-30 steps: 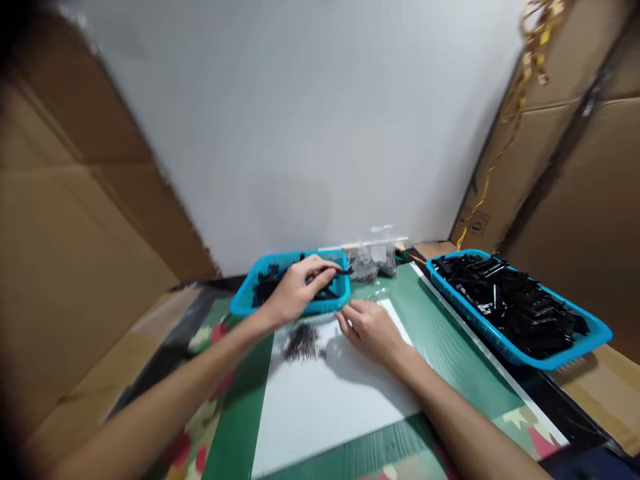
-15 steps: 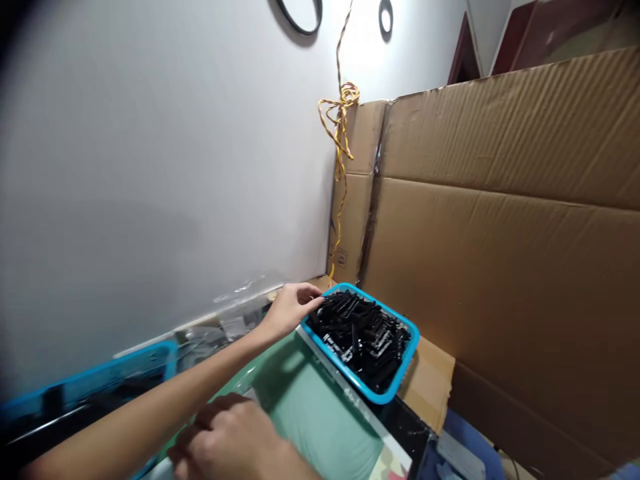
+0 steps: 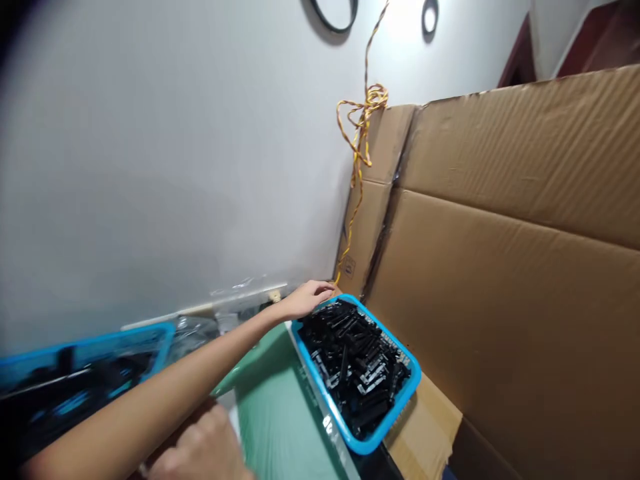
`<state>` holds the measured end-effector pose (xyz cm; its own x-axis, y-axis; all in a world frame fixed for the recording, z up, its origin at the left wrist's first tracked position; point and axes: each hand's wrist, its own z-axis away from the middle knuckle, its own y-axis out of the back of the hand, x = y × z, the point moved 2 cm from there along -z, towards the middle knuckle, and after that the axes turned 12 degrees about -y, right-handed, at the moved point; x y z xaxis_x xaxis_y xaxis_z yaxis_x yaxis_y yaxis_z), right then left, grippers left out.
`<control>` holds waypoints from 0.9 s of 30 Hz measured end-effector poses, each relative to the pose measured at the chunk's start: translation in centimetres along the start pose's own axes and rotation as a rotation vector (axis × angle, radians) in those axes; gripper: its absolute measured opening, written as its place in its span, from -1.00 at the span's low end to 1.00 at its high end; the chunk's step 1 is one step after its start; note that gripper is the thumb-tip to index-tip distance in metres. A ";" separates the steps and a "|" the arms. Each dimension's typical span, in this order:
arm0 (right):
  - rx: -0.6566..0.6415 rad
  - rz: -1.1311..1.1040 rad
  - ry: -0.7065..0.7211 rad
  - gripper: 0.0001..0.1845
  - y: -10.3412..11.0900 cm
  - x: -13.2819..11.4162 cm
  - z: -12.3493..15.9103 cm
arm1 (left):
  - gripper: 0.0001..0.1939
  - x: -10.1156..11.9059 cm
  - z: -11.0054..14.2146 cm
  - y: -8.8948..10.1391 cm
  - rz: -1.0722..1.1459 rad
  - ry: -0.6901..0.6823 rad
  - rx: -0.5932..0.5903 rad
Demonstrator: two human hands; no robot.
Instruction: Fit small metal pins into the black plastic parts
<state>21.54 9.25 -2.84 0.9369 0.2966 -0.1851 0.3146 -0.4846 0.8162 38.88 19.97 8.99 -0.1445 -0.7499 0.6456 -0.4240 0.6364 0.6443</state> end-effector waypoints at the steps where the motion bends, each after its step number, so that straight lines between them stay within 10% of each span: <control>1: 0.034 -0.036 -0.066 -0.73 0.6 -0.3 0.2 | -0.65 0.7 1.4 1.1 -0.026 -0.008 -0.034; 6: 0.064 -0.292 -0.138 -0.72 3.9 -1.9 2.1 | -0.68 3.9 10.3 8.4 -0.200 0.045 -0.071; 14: 0.125 -0.518 -0.245 -0.79 3.6 -1.6 3.2 | -0.59 4.3 28.8 19.0 -0.131 0.478 0.489; 20: 0.220 -0.508 -0.317 -0.66 4.2 -0.6 3.6 | -0.77 2.8 40.1 19.0 -0.533 0.572 0.270; 27: 0.263 -0.340 -0.328 -0.55 4.0 -1.1 4.1 | -0.75 1.2 40.3 17.9 -0.823 0.686 0.157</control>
<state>22.42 3.64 -1.56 0.7605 0.2209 -0.6105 0.5968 -0.6082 0.5234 -4.95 23.18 4.80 0.7472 -0.6446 0.1622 -0.2790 -0.0826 0.9567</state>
